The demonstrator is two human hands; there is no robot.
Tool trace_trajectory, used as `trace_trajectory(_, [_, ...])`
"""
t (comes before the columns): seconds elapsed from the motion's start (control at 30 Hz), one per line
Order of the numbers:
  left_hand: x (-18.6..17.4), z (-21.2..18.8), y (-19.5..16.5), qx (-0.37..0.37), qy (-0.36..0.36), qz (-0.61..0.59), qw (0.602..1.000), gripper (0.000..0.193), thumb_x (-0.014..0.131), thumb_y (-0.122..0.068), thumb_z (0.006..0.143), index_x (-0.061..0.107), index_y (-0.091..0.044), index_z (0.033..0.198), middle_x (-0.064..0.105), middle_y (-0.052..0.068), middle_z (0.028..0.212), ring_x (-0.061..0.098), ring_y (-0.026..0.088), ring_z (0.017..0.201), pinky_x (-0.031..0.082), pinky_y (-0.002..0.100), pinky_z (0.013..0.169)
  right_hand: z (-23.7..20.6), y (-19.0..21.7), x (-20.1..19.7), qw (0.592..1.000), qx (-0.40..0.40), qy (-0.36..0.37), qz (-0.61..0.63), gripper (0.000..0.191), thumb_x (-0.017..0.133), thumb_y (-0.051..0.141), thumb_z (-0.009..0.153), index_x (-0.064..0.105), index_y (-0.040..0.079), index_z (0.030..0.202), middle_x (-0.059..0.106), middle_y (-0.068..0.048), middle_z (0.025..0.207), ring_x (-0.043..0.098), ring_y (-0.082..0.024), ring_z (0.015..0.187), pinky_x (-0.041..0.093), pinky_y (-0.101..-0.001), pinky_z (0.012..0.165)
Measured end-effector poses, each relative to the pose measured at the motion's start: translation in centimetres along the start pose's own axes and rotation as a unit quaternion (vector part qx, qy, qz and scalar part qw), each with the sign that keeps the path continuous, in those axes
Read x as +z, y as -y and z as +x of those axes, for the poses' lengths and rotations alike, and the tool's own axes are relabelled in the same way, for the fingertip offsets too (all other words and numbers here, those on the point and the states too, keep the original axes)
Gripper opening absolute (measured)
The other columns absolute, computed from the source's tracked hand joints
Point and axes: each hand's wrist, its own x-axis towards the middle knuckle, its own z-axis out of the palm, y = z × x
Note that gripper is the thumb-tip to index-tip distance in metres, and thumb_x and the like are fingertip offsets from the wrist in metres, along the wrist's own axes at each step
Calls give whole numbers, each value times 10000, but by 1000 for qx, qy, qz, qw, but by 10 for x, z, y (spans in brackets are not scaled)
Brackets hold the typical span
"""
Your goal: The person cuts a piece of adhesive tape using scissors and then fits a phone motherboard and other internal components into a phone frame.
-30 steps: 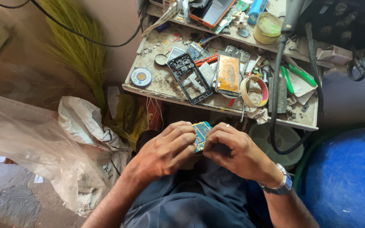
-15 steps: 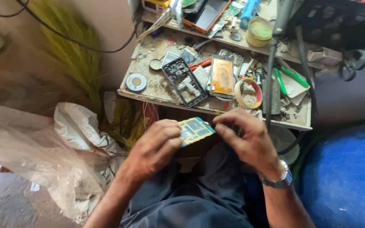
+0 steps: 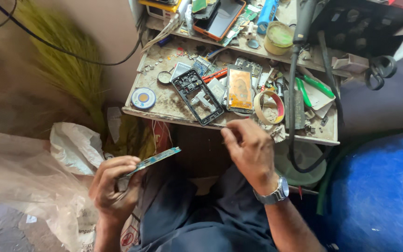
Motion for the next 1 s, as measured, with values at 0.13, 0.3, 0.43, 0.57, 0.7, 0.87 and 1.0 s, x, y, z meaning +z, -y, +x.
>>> trace_trajectory(0.13, [-8,-13,0,-25,3,4,1000,279,821,73,809,611,-19,967,697,116,1015,727,227,977,605,330,879,2,-25,-13,983,32,-99,-153,210,808,174,892,657,43,956,700,-132,875,683,-314,767,528,-437,693])
trace_trajectory(0.3, [2,-17,4,-20,13,-11,1000,270,826,62,797,620,-22,950,701,119,1005,723,229,968,600,335,864,-7,-44,-11,982,101,-65,-147,286,814,168,837,642,34,1022,707,-141,856,696,-332,738,537,-446,647])
trace_trajectory(0.43, [16,-17,2,-16,21,-32,999,270,834,52,798,625,-30,950,702,112,1009,732,210,952,611,319,845,-7,-51,-14,985,94,-47,-136,192,767,81,877,658,37,1029,712,-138,859,700,-333,756,546,-449,684])
trace_trajectory(0.57, [23,-16,-2,-21,38,-54,998,281,838,47,798,624,-37,960,693,100,1021,735,203,948,618,302,826,8,-51,-27,983,15,-98,-157,140,730,10,881,679,28,1010,704,-155,911,698,-321,794,553,-437,709])
trace_trajectory(0.7, [24,-14,-4,-21,55,-36,998,296,844,42,789,623,-46,964,694,88,1022,741,197,945,621,289,807,15,-38,-47,976,-17,-144,-160,125,727,-1,930,701,30,1048,683,-148,930,687,-305,809,548,-420,723])
trace_trajectory(0.87, [26,-10,-3,-8,56,-34,998,311,840,54,782,615,-49,971,688,89,1027,735,208,959,613,301,820,14,-16,-65,974,-44,-194,-111,131,686,-27,1040,661,16,1161,663,-130,1076,703,-215,856,579,-335,756])
trace_trajectory(1.0, [31,-5,1,3,56,-38,998,326,840,59,781,610,-52,984,685,88,1031,727,211,960,611,310,832,7,-6,-68,972,-62,-197,-110,220,684,-33,1047,638,32,1252,669,-103,1011,711,-175,822,576,-318,761])
